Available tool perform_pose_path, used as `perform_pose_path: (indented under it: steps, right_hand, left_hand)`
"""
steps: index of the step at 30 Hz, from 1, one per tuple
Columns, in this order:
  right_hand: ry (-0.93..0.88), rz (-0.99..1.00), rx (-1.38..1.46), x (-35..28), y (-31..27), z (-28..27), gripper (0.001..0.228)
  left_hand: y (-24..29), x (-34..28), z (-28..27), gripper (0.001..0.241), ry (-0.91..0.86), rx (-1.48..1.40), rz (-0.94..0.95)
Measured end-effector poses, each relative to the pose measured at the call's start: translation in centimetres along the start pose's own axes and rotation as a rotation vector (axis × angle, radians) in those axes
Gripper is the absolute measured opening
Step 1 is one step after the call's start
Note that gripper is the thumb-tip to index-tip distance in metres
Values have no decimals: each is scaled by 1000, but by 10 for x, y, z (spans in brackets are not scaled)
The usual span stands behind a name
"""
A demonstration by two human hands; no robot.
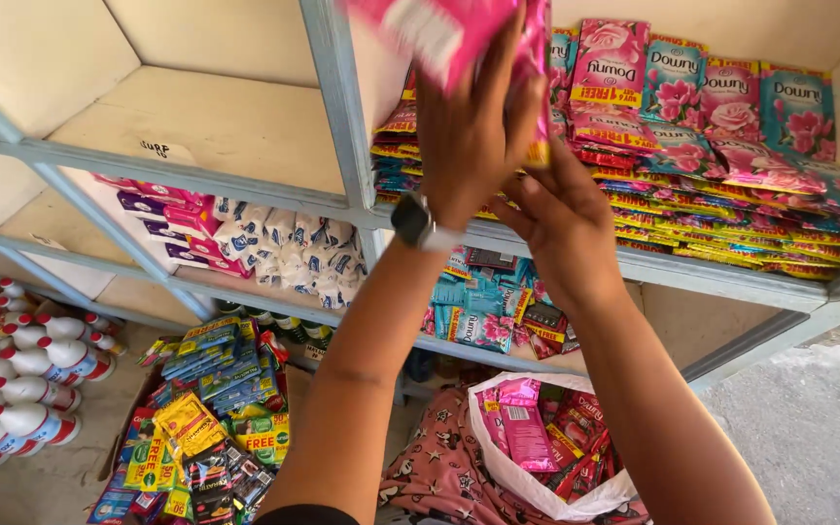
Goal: Picking various detergent and softener sachets from store shelves and placing them into a bag.
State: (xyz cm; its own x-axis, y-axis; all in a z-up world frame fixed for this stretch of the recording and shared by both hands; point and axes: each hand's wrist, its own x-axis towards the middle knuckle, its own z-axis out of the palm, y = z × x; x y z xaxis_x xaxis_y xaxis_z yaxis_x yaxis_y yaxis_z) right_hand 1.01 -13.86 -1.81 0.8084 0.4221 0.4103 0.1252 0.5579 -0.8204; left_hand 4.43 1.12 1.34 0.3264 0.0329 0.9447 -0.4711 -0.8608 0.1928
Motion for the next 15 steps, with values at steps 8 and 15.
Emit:
perform_pose_path:
  steps: [8,15]
  right_hand:
    - [23,265,274,37,32,-16,61]
    - [36,283,248,35,26,-15,63]
  left_hand:
    - [-97,31,72,58,-952,394,-365]
    - [-103,37,77,59,-1135,361,-368]
